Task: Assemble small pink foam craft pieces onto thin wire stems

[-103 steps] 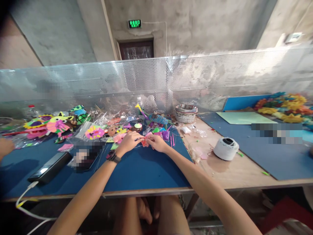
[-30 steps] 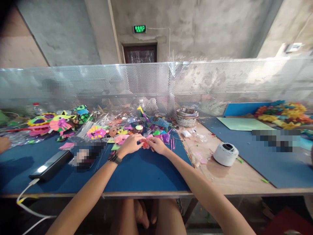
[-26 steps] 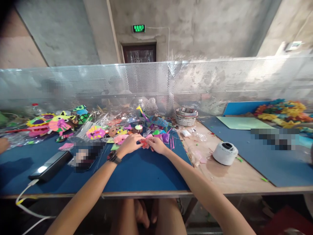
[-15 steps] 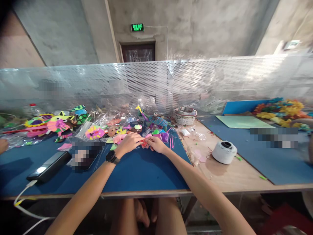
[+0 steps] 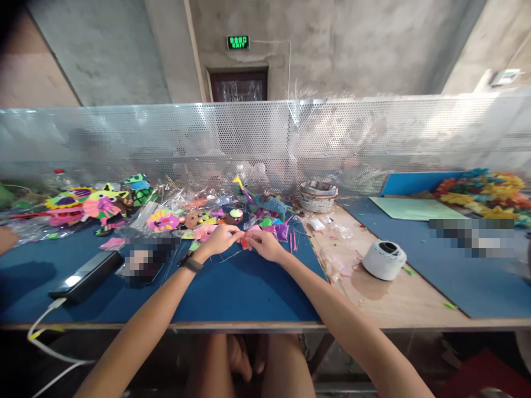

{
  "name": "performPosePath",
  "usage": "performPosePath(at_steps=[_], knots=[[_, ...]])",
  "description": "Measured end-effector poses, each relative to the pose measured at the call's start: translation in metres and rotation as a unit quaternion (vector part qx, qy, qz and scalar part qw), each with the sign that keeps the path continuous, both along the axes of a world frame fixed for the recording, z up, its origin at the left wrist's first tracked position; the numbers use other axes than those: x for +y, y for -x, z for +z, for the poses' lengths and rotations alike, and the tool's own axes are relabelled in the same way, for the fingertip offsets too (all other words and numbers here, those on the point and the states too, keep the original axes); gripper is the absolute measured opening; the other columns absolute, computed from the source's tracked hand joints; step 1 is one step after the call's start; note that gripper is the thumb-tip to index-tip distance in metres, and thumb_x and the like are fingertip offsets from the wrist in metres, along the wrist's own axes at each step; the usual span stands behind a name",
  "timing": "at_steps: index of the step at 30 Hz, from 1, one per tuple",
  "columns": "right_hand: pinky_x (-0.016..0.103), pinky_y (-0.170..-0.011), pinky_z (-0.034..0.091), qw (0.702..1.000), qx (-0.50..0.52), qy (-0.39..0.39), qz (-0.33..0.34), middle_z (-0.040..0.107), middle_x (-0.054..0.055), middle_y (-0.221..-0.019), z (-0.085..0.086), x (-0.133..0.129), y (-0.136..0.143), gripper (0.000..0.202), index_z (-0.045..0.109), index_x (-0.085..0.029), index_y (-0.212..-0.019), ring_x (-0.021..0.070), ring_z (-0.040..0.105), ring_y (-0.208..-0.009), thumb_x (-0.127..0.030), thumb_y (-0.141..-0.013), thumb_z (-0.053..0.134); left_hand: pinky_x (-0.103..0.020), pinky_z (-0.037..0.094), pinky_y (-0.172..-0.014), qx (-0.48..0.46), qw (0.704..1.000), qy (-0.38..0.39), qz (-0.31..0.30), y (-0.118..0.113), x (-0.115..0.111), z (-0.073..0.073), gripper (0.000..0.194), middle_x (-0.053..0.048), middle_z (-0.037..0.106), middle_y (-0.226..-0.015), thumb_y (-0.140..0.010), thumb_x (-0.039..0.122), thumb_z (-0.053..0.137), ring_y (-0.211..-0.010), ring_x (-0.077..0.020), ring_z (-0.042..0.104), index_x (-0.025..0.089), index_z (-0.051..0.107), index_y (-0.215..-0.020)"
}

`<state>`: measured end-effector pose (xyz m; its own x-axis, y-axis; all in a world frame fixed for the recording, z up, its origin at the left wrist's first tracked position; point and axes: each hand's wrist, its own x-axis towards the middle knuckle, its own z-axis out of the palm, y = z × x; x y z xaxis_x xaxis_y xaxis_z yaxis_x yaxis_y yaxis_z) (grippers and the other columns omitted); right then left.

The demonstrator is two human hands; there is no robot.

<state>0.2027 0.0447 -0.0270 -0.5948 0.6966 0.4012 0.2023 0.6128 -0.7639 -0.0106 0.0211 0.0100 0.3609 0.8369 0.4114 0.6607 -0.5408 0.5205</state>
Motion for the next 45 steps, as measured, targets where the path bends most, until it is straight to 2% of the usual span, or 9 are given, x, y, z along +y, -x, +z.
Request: performPosePath(at_steps=[4,6,11,16,20,29,35,40,45], knots=[[0.023,-0.058,0.046,0.998,-0.028,-0.048,0.007,0.072,0.004,-0.076,0.007,-0.005,0.000,0.034,0.071,-0.020,-0.097,0.0142,0.064,-0.062,-0.045,-0.099,0.048,-0.025,0.040,-0.057,-0.029,0.995,0.094,-0.015,0.004,0.005,0.000,0.050,-0.005,0.070,-0.067,-0.091,0.054,0.052,-0.059,-0.0154,0.059,0.013,0.070,-0.068],[0.023,-0.059,0.047,0.998,-0.036,-0.047,0.011,0.072,0.004,-0.076,0.007,-0.005,0.000,0.033,0.071,-0.019,-0.097,0.0143,0.065,-0.064,-0.042,-0.099,0.048,-0.025,0.042,-0.057,-0.033,0.994,0.107,-0.019,0.004,0.006,-0.003,0.049,-0.005,0.071,-0.068,-0.090,0.054,0.053,-0.060,-0.0155,0.059,0.013,0.071,-0.070],[0.021,-0.048,0.042,1.000,-0.028,0.009,0.000,0.072,0.004,-0.076,0.001,-0.001,-0.003,0.033,0.067,-0.017,-0.099,0.0101,0.056,-0.048,-0.044,-0.097,0.049,-0.027,0.050,-0.075,-0.061,0.998,0.003,-0.014,-0.002,0.004,-0.008,0.032,-0.005,0.075,-0.092,-0.093,0.044,0.056,-0.082,-0.0181,0.068,0.018,0.073,-0.099],[0.019,-0.043,0.040,0.997,0.002,0.075,0.014,0.072,0.004,-0.075,-0.003,0.007,-0.002,0.038,0.066,-0.015,-0.092,0.0081,0.053,-0.044,-0.048,-0.096,0.048,-0.030,0.049,-0.086,0.032,0.995,-0.090,0.000,-0.003,0.001,-0.006,0.021,-0.004,0.076,-0.100,-0.093,0.034,0.059,-0.092,-0.0198,0.068,0.023,0.076,-0.100],[0.019,-0.043,0.039,0.995,0.021,0.095,0.008,0.071,0.004,-0.076,-0.009,0.012,-0.001,0.038,0.065,-0.015,-0.090,0.0073,0.052,-0.044,-0.049,-0.096,0.048,-0.031,0.049,-0.088,0.065,0.993,-0.098,-0.015,-0.002,0.001,-0.009,0.023,-0.006,0.075,-0.106,-0.092,0.031,0.062,-0.096,-0.0205,0.068,0.024,0.075,-0.109],[0.022,-0.047,0.041,1.000,0.014,0.019,-0.020,0.069,0.002,-0.074,-0.008,0.007,0.000,0.035,0.066,-0.017,-0.093,0.0096,0.054,-0.047,-0.044,-0.099,0.044,-0.030,0.051,-0.086,0.006,0.998,-0.059,-0.024,-0.008,0.001,-0.011,0.024,-0.007,0.075,-0.105,-0.093,0.026,0.059,-0.092,-0.0200,0.069,0.021,0.076,-0.108],[0.025,-0.064,0.046,0.994,-0.040,-0.085,-0.047,0.072,0.004,-0.078,-0.006,0.005,-0.002,0.026,0.069,-0.019,-0.101,0.0157,0.066,-0.069,-0.036,-0.099,0.048,-0.029,0.051,-0.083,-0.015,0.999,-0.005,-0.031,-0.007,-0.002,-0.008,0.023,-0.006,0.076,-0.101,-0.090,0.024,0.059,-0.089,-0.0203,0.070,0.019,0.077,-0.103],[0.024,-0.063,0.045,0.993,-0.063,-0.084,-0.048,0.074,0.003,-0.079,-0.005,0.003,-0.001,0.026,0.071,-0.021,-0.098,0.0158,0.067,-0.069,-0.039,-0.098,0.051,-0.028,0.050,-0.078,0.026,0.999,0.009,-0.026,-0.005,-0.004,-0.006,0.020,-0.005,0.077,-0.092,-0.088,0.024,0.059,-0.081,-0.0199,0.069,0.019,0.077,-0.092],[0.026,-0.067,0.048,0.996,-0.048,-0.063,-0.028,0.075,0.004,-0.082,-0.005,0.005,-0.003,0.029,0.071,-0.021,-0.098,0.0165,0.068,-0.072,-0.043,-0.098,0.052,-0.028,0.049,-0.076,0.033,0.999,0.010,-0.028,-0.004,-0.004,-0.006,0.020,-0.005,0.076,-0.088,-0.088,0.026,0.058,-0.079,-0.0193,0.068,0.018,0.076,-0.090]])
